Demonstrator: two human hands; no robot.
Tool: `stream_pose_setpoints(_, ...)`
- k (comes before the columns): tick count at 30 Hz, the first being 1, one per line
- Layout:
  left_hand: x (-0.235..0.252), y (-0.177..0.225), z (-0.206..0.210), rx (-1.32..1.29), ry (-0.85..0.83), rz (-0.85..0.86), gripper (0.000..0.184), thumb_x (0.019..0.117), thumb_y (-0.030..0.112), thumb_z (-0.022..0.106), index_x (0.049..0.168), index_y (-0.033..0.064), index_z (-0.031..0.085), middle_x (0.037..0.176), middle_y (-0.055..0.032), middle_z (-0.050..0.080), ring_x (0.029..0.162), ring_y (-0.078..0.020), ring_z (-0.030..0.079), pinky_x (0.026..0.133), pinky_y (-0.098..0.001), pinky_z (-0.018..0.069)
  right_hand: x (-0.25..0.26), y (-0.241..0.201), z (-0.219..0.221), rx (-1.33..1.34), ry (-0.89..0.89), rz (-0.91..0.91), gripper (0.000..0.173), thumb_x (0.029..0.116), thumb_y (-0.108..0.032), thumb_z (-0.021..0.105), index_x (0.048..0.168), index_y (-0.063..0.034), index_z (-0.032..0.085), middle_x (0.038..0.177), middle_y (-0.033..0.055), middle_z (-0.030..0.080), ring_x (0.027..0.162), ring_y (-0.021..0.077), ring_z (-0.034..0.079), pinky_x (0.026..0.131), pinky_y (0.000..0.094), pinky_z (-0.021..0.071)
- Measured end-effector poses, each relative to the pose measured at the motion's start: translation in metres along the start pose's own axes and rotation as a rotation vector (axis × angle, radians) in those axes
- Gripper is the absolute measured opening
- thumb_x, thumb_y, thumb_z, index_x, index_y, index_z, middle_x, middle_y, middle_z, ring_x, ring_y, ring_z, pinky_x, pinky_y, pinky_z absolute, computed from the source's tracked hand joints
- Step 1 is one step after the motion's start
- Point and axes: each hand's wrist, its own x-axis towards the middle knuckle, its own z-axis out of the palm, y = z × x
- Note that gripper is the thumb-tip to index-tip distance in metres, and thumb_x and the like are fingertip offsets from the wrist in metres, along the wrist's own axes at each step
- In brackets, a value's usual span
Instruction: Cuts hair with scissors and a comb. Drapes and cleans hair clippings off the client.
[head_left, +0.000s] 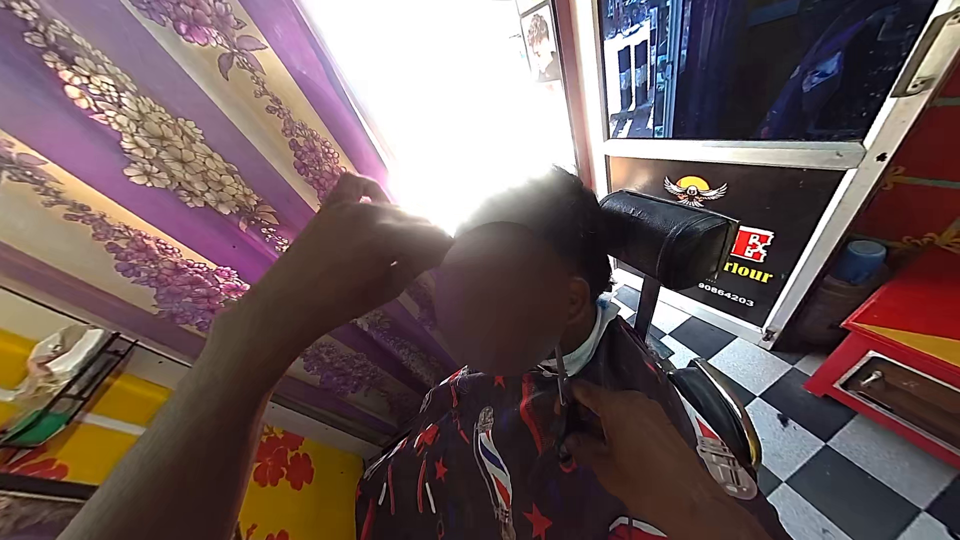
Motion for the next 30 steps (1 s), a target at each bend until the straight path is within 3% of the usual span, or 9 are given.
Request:
stream_pose_setpoints(3,-0.008,0.011,0.003,-0.029,-0.072,0.035,0.028,0.1014,0.028,0.052,0.094,0.0214,0.078,0.081,0.0061,0.071,0.074,-0.0127,0.067,0.089,-0.0529,0.0454,0.000,0.001,-0.005,-0.013,0.019,0.037,0.028,0.0913,-0.030,0.072,0.117,-0.0182,0.070,0.095,0.0036,0.072,0.085,0.0217,0.069,0.077,0.0442,0.0571)
stream_pose_setpoints(5,-0.009,0.014,0.003,-0.068,-0.078,0.053,0.030,0.1011,0.034,0.052,0.094,0.0232,0.079,0.085,0.0091,0.071,0.078,-0.0098,0.066,0.088,-0.0504,0.0451,0.000,-0.001,-0.009,0.004,0.027,0.057,0.030,0.0905,-0.032,0.074,0.116,-0.0171,0.070,0.095,0.0029,0.072,0.086,0.0204,0.070,0.077,0.0430,0.0575)
stream_pose_setpoints(9,0.000,0.008,0.000,-0.128,-0.060,0.069,0.030,0.0998,0.044,0.054,0.111,0.0300,0.078,0.114,0.0089,0.072,0.109,-0.0149,0.065,0.105,-0.0537,0.0410,-0.001,-0.006,-0.017,-0.099,0.059,0.079,0.027,0.0917,-0.027,0.071,0.118,-0.0212,0.069,0.096,0.0028,0.072,0.086,0.0231,0.070,0.075,0.0468,0.0565)
stream_pose_setpoints(11,0.007,0.006,0.002,-0.125,-0.053,0.052,0.029,0.0988,0.043,0.056,0.115,0.0307,0.077,0.119,0.0070,0.071,0.117,-0.0187,0.063,0.106,-0.0534,0.0401,-0.004,-0.012,-0.022,-0.181,0.120,0.099,0.027,0.0911,-0.023,0.071,0.118,-0.0215,0.069,0.094,0.0043,0.072,0.084,0.0259,0.070,0.071,0.0492,0.0557)
stream_pose_setpoints(14,0.018,0.003,0.007,-0.120,-0.027,0.074,0.025,0.0991,0.037,0.059,0.113,0.0283,0.077,0.118,0.0049,0.071,0.115,-0.0212,0.062,0.100,-0.0504,0.0424,-0.006,-0.015,-0.030,-0.241,0.187,0.082,0.027,0.0872,-0.028,0.078,0.112,-0.0181,0.070,0.089,0.0042,0.071,0.079,0.0256,0.069,0.068,0.0483,0.0551)
stream_pose_setpoints(18,0.033,0.000,0.009,-0.105,-0.035,0.114,0.026,0.1001,0.034,0.056,0.113,0.0280,0.078,0.117,0.0038,0.071,0.114,-0.0227,0.061,0.099,-0.0492,0.0426,0.000,-0.011,-0.034,-0.140,-0.003,0.108,0.028,0.0903,-0.025,0.074,0.117,-0.0185,0.069,0.096,0.0051,0.071,0.086,0.0248,0.069,0.075,0.0477,0.0561)
stream_pose_setpoints(23,0.046,-0.002,0.008,-0.099,-0.035,0.156,0.024,0.0999,0.031,0.057,0.111,0.0260,0.078,0.116,0.0018,0.072,0.113,-0.0248,0.062,0.100,-0.0512,0.0417,0.009,-0.011,-0.030,-0.072,-0.053,0.086,0.034,0.0873,-0.039,0.078,0.107,-0.0126,0.068,0.086,0.0051,0.068,0.080,0.0232,0.066,0.072,0.0458,0.0539)
stream_pose_setpoints(30,0.051,-0.002,0.011,-0.090,-0.013,0.166,0.023,0.1002,0.031,0.058,0.111,0.0269,0.078,0.117,0.0020,0.071,0.113,-0.0239,0.060,0.099,-0.0501,0.0402,0.018,-0.022,-0.028,-0.148,-0.041,0.075,0.029,0.0888,-0.036,0.076,0.103,-0.0125,0.068,0.084,0.0046,0.068,0.080,0.0234,0.066,0.072,0.0453,0.0531)
